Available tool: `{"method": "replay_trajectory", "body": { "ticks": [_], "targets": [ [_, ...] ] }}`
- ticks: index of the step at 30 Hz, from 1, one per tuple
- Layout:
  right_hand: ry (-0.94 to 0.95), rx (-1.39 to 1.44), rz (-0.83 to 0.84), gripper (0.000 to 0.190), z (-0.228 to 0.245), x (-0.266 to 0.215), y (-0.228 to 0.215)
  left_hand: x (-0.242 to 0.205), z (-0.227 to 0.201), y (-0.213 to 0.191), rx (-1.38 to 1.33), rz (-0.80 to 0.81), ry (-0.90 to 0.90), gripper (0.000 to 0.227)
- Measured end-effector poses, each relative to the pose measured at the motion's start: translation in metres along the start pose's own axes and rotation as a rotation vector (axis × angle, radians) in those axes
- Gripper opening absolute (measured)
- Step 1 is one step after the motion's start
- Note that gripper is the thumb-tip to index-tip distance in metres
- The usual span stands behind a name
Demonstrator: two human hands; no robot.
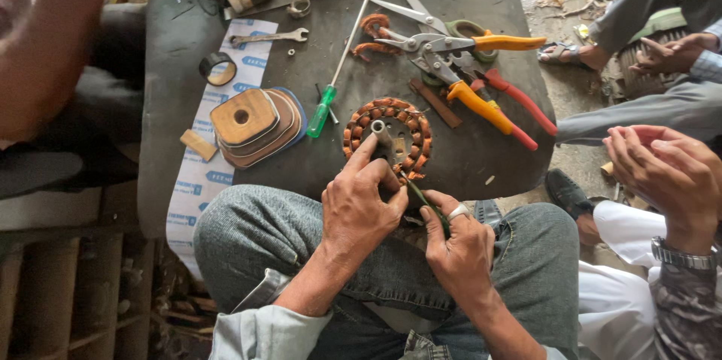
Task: The person uses pliers and a screwdriver to remove copper wire and adjust components on a motor stator. They repeatedly cut and pull wire segments, then use a screwdriver to manipulate the internal parts of the stator.
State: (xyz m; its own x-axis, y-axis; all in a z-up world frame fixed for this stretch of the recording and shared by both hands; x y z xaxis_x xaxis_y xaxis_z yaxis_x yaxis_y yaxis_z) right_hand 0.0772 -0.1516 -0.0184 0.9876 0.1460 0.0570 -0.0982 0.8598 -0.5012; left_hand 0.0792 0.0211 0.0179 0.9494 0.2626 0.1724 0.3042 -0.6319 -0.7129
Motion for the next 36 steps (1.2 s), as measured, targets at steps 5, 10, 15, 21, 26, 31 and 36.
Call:
{"method": "replay_trajectory", "body": {
  "ticks": [5, 10, 15, 21, 26, 31, 36],
  "targets": [
    [0.003, -0.087, 0.01, 0.02, -0.019, -0.006, 0.007, 0.001, 0.004, 0.001, -0.016, 0.014, -0.039, 0.016],
    [-0.057, 0.3, -0.029, 0.021, -0.035, -0.011, 0.026, 0.005, -0.001, -0.005, 0.007, 0.007, -0.033, 0.016],
    [0.22, 1.044, -0.016, 0.026, -0.07, -0.018, 0.065, 0.009, -0.006, -0.007, 0.046, 0.018, -0.011, 0.02],
    [0.232, 0.35, 0.035, 0.025, -0.083, -0.019, 0.043, 0.005, -0.009, -0.008, -0.008, -0.035, 0.063, 0.025],
    [-0.19, 0.193, -0.118, 0.018, -0.018, 0.014, -0.05, 0.008, -0.015, -0.011, 0.041, -0.119, 0.123, 0.022],
    [-0.283, -0.155, -0.021, 0.022, -0.006, 0.094, -0.043, 0.0, -0.009, 0.0, 0.061, -0.12, 0.126, 0.022],
    [-0.769, -0.722, 0.028, 0.093, 0.044, 0.168, -0.022, 0.0, -0.012, -0.001, 0.108, -0.135, 0.157, 0.029]
  ]
}}
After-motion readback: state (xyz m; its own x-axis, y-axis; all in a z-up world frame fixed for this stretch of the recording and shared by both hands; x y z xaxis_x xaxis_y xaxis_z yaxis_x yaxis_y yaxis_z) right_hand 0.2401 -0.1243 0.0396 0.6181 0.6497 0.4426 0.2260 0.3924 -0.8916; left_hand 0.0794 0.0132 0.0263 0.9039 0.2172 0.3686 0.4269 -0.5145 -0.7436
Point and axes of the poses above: each hand's wrist, its own x-axis towards the middle knuckle, its own y-axis out of the palm, z = x × y, the point moved 8 cm from there along x, towards the middle knuckle, and after that the axes turned 6 degrees about x, right-handed, at the moved point
